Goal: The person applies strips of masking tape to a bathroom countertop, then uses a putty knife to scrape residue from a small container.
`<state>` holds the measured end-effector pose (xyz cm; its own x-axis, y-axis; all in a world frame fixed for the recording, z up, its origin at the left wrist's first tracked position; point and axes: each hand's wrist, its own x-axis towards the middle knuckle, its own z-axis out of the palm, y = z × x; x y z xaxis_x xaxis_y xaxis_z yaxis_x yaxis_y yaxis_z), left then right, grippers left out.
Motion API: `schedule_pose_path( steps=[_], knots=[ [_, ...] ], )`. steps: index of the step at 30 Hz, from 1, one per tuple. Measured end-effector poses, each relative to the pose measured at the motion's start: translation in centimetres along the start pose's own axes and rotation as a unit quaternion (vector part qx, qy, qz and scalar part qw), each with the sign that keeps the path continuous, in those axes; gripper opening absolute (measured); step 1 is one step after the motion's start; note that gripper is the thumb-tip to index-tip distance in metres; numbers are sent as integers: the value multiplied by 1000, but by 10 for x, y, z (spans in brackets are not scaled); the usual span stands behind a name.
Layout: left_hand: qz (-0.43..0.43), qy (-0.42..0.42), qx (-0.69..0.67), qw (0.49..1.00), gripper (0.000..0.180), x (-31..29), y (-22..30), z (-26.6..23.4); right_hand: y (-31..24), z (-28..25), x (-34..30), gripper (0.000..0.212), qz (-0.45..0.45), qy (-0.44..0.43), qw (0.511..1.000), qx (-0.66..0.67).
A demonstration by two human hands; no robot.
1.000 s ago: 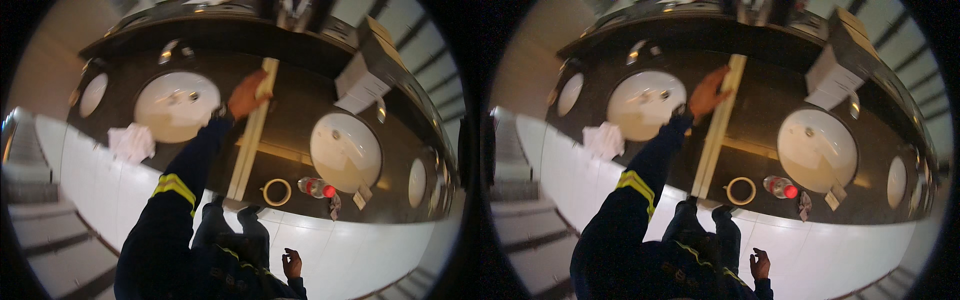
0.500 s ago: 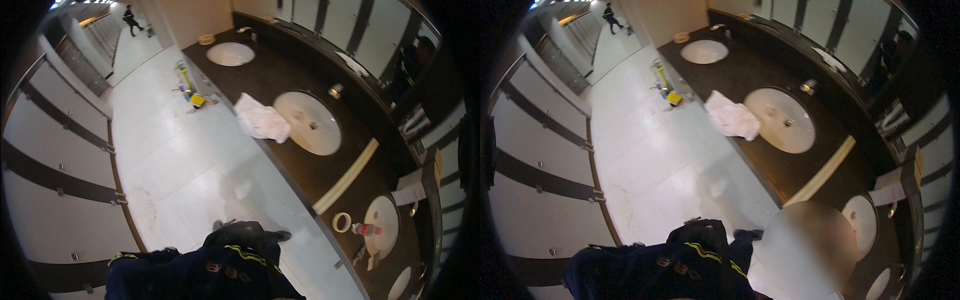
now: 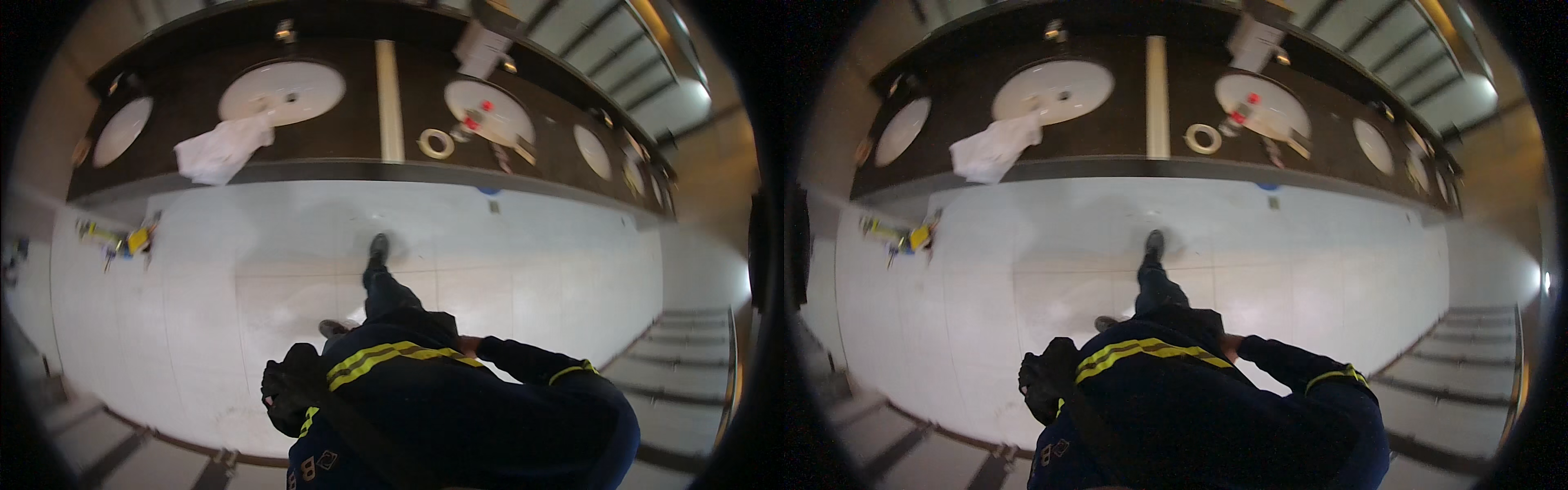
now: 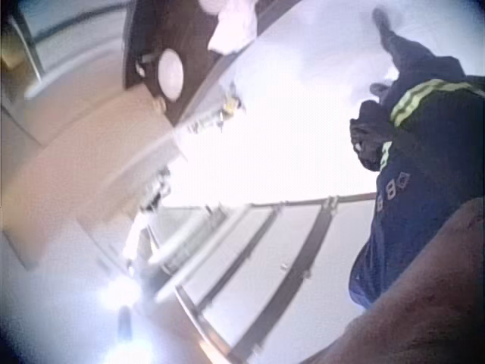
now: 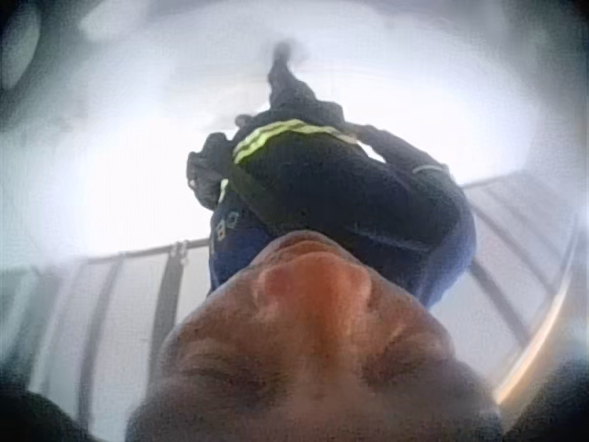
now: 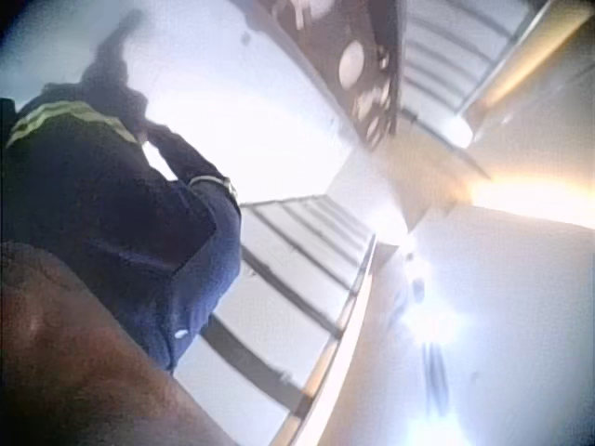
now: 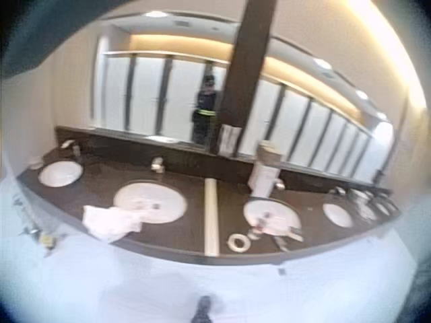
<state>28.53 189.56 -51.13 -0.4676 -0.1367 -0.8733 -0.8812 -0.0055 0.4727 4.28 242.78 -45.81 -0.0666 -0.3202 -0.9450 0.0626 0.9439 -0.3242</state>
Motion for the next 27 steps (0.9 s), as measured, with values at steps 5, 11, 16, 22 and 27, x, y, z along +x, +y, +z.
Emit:
schedule_pose_path(
  steps=[5,11,16,22,27],
  knots=[
    [6,51,31,998,39,-3,21,-57,-2,31,6,35,-14,-32,991,133],
    [10,76,44,996,40,-8,51,-63,51,-180,-8,49,11,332,922,198],
    [5,98,44,994,40,-2,91,-23,145,-378,-67,66,140,692,686,177],
    [-23,150,35,988,41,-14,153,42,189,-519,-66,93,214,702,633,246],
    [-29,142,31,989,42,-12,200,102,241,-553,-55,104,264,705,633,181]
  ],
)
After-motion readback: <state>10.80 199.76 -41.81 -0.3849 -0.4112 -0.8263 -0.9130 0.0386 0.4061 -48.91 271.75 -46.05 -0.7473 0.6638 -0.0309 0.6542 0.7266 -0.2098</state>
